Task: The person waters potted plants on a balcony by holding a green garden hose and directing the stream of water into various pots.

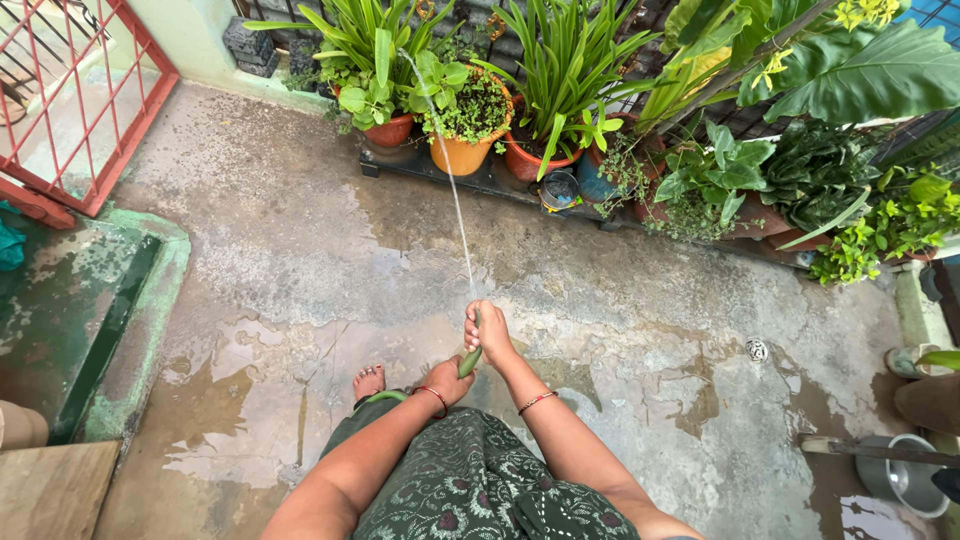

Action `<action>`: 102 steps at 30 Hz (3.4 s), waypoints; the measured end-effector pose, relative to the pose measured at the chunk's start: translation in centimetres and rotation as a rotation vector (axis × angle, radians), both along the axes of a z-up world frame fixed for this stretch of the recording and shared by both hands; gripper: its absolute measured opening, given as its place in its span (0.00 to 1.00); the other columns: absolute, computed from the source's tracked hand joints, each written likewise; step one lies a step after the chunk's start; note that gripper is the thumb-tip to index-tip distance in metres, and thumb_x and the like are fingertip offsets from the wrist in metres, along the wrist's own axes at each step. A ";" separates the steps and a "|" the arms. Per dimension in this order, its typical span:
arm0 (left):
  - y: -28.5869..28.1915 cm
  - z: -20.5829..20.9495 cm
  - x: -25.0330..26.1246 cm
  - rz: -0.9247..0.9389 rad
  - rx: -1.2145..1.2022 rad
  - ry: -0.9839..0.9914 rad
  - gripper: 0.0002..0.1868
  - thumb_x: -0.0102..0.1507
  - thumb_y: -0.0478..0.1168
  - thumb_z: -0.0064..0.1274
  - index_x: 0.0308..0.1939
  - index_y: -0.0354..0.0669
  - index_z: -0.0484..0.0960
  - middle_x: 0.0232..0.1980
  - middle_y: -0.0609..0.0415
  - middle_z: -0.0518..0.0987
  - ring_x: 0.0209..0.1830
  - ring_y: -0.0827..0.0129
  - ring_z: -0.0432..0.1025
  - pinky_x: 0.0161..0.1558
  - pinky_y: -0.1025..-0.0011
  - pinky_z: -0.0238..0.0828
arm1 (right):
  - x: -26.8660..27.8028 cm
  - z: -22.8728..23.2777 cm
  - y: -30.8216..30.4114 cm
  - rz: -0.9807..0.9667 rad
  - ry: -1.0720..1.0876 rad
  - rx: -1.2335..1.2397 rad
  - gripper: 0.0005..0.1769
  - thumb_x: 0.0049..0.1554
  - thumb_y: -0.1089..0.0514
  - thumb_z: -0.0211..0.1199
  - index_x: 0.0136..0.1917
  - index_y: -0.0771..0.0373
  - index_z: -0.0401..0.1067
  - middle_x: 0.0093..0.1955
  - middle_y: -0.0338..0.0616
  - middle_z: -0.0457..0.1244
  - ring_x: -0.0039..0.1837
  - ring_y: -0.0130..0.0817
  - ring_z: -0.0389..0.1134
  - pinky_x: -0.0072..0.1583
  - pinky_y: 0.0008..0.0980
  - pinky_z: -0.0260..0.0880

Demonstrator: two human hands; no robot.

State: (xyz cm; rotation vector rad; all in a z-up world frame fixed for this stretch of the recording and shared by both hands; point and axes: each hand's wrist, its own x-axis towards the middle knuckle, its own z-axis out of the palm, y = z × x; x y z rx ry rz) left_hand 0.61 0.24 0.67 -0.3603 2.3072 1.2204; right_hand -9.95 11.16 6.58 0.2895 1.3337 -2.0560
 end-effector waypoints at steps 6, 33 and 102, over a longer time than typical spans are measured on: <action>0.2 -0.3 0.0 -0.007 -0.013 0.020 0.18 0.63 0.53 0.54 0.46 0.44 0.79 0.42 0.40 0.83 0.46 0.48 0.78 0.50 0.56 0.72 | 0.1 0.0 0.1 -0.004 0.000 0.011 0.17 0.61 0.46 0.42 0.38 0.59 0.58 0.24 0.36 0.49 0.23 0.26 0.46 0.28 0.30 0.50; -1.0 -0.9 -1.2 0.037 0.032 0.108 0.17 0.63 0.52 0.54 0.45 0.43 0.77 0.38 0.38 0.82 0.42 0.46 0.78 0.47 0.56 0.72 | -0.7 -0.4 -1.0 -0.004 0.117 -0.023 0.15 0.60 0.50 0.40 0.38 0.59 0.58 0.24 0.37 0.49 0.23 0.26 0.47 0.27 0.30 0.51; -2.1 0.4 -2.2 -0.005 0.047 0.091 0.18 0.63 0.52 0.55 0.46 0.42 0.77 0.42 0.38 0.82 0.46 0.46 0.77 0.50 0.56 0.72 | -1.8 -1.3 -2.1 -0.018 0.061 -0.003 0.17 0.61 0.46 0.43 0.37 0.59 0.58 0.23 0.36 0.48 0.22 0.26 0.46 0.26 0.30 0.50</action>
